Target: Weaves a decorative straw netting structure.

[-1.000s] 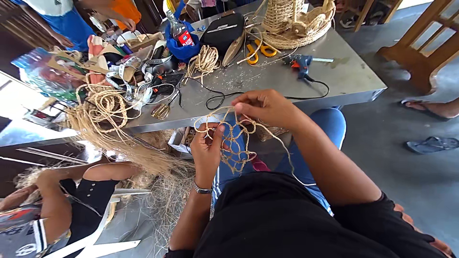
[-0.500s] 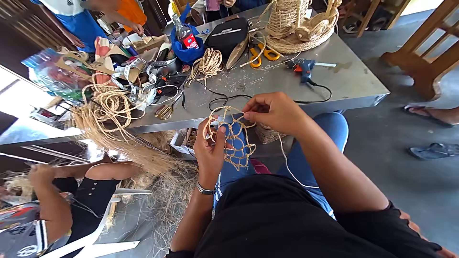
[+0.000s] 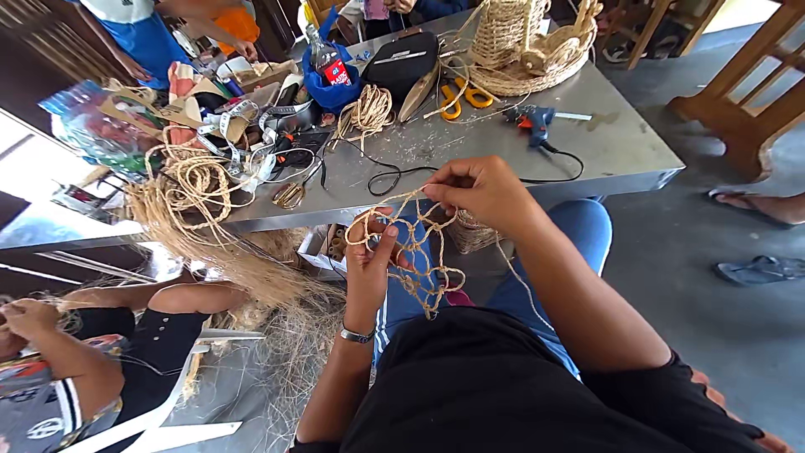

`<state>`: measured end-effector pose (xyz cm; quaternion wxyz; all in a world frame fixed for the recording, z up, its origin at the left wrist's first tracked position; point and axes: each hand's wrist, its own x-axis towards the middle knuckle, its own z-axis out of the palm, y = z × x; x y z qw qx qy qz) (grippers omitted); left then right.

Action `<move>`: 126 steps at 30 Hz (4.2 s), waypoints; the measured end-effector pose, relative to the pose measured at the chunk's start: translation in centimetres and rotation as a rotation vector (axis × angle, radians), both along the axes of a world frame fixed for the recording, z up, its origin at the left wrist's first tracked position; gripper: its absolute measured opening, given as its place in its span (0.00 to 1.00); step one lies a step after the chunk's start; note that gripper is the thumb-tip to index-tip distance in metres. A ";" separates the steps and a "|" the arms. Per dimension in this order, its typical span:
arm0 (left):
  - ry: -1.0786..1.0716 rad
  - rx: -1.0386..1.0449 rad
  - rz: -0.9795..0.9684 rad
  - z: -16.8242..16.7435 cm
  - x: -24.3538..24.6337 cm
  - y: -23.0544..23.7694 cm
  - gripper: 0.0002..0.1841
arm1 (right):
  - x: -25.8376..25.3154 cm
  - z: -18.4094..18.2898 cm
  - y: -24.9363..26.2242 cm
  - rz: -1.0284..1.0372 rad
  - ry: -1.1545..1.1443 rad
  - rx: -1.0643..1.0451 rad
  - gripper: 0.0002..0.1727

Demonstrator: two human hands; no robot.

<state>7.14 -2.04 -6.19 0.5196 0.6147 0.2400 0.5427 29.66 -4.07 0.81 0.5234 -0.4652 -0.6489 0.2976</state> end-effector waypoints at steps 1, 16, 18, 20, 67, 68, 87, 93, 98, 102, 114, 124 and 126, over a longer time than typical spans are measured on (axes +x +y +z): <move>-0.003 -0.006 -0.002 0.0 0.0 0.0 0.16 | 0.0 0.1 -0.1 -0.003 0.016 0.003 0.07; 0.000 0.028 0.156 0.1 0.0 -0.3 0.16 | 1.8 -0.5 -1.0 0.183 0.042 -0.220 0.17; -0.037 0.059 0.107 -0.8 -0.3 0.1 0.17 | 1.5 -0.5 -1.2 0.143 0.020 -0.192 0.12; -0.051 0.071 0.067 -1.1 -0.7 0.1 0.23 | 1.4 -0.3 -1.0 0.093 -0.017 -0.139 0.08; 0.248 0.021 -0.221 4.2 -0.2 1.3 0.16 | -1.1 0.3 -0.2 -0.069 -0.198 0.158 0.06; 0.258 0.019 -0.209 4.2 -0.2 1.3 0.16 | -1.0 0.2 0.0 -0.066 -0.199 0.139 0.07; 0.274 -0.100 0.062 2.8 -2.5 3.3 0.10 | 9.9 2.3 -2.6 -0.337 -0.736 -0.068 0.19; 0.164 -0.155 -0.052 3.0 0.8 1.8 0.12 | 2.4 2.1 0.5 -0.126 -0.082 0.122 0.14; 0.130 -0.069 -0.009 3.0 0.9 1.7 0.13 | -1.2 -0.2 1.3 0.063 -0.051 -0.009 0.13; 0.116 -0.045 -0.011 2.6 0.8 1.6 0.15 | -1.5 0.1 1.4 0.111 -0.030 -0.034 0.13; 0.075 -0.043 0.048 1.9 2.1 1.6 0.13 | -2.5 0.6 1.3 0.058 -0.228 0.024 0.24; 0.029 -0.079 0.020 2.2 2.2 1.2 0.12 | -0.9 1.5 1.6 0.115 -0.421 0.069 0.17; 0.045 -0.058 0.045 2.4 1.9 1.1 0.13 | 0.3 1.8 1.3 0.111 -0.525 0.119 0.13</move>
